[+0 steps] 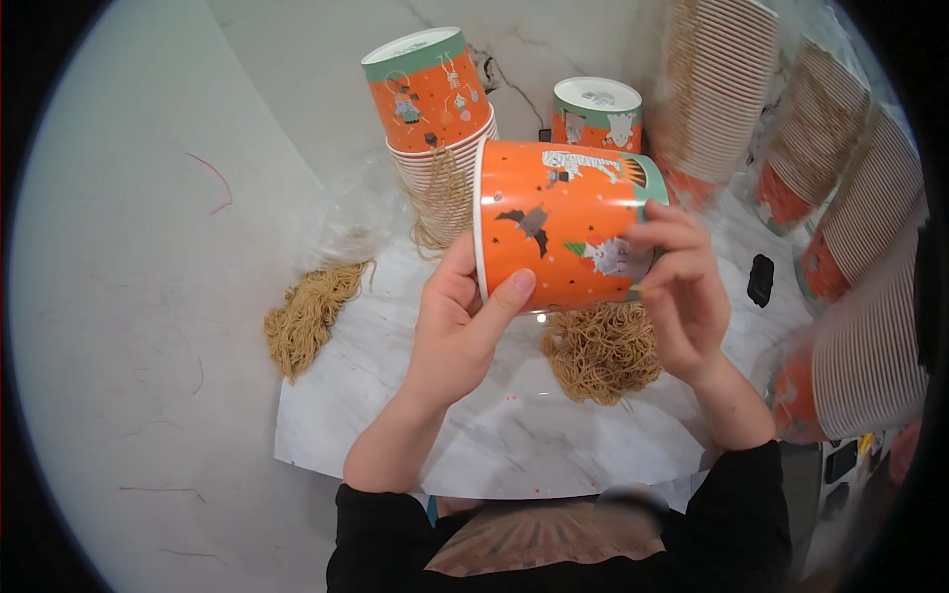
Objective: The person is threading long pieces of string through pre-punched holes in decorative paper cups to prepare them for assembly.
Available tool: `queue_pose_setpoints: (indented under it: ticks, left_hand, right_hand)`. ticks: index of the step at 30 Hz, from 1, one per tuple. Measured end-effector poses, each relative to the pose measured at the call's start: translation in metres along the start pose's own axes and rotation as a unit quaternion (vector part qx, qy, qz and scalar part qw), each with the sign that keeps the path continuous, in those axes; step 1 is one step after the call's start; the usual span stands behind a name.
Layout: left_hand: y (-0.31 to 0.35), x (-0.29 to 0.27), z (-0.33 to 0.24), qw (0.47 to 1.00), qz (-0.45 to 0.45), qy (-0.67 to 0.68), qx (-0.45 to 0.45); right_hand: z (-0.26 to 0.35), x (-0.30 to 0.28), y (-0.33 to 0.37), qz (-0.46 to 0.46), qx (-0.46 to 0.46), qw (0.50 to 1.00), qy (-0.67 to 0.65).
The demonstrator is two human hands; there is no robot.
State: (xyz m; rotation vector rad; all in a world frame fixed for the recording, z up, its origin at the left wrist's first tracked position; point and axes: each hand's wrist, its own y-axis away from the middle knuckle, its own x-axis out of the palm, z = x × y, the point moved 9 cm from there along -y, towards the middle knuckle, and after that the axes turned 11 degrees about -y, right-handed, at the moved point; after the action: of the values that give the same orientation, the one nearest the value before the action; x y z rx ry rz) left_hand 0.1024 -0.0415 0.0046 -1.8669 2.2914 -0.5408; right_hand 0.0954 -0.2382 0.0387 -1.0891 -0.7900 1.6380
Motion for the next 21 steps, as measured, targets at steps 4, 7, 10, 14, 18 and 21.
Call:
queue_pose_setpoints:
  ticks: [4,7,10,14,18,21]
  left_hand:
    - [0.004,0.015,-0.009,0.994,0.046,-0.087,0.044]
    - [0.01,0.015,-0.002,0.983,0.094,-0.152,0.037]
    - [0.012,0.033,0.002,0.97,0.168,-0.175,0.032]
    - [0.012,0.033,0.001,0.981,0.109,-0.161,0.025]
    - [0.012,0.029,-0.009,0.998,0.05,0.006,0.049]
    - [0.012,0.028,-0.009,0.998,0.016,0.006,0.063]
  right_hand:
    - [-0.027,-0.02,0.002,-0.149,0.156,0.952,-0.216]
    - [-0.033,-0.026,0.004,-0.176,0.197,0.928,-0.262]
    - [-0.039,-0.029,0.008,-0.204,0.224,0.911,-0.279]
    - [-0.037,-0.027,0.007,-0.172,0.19,0.943,-0.214]
    - [-0.03,-0.014,0.005,-0.124,0.138,0.974,-0.133]
    - [-0.034,-0.013,0.007,-0.14,0.141,0.969,-0.146]
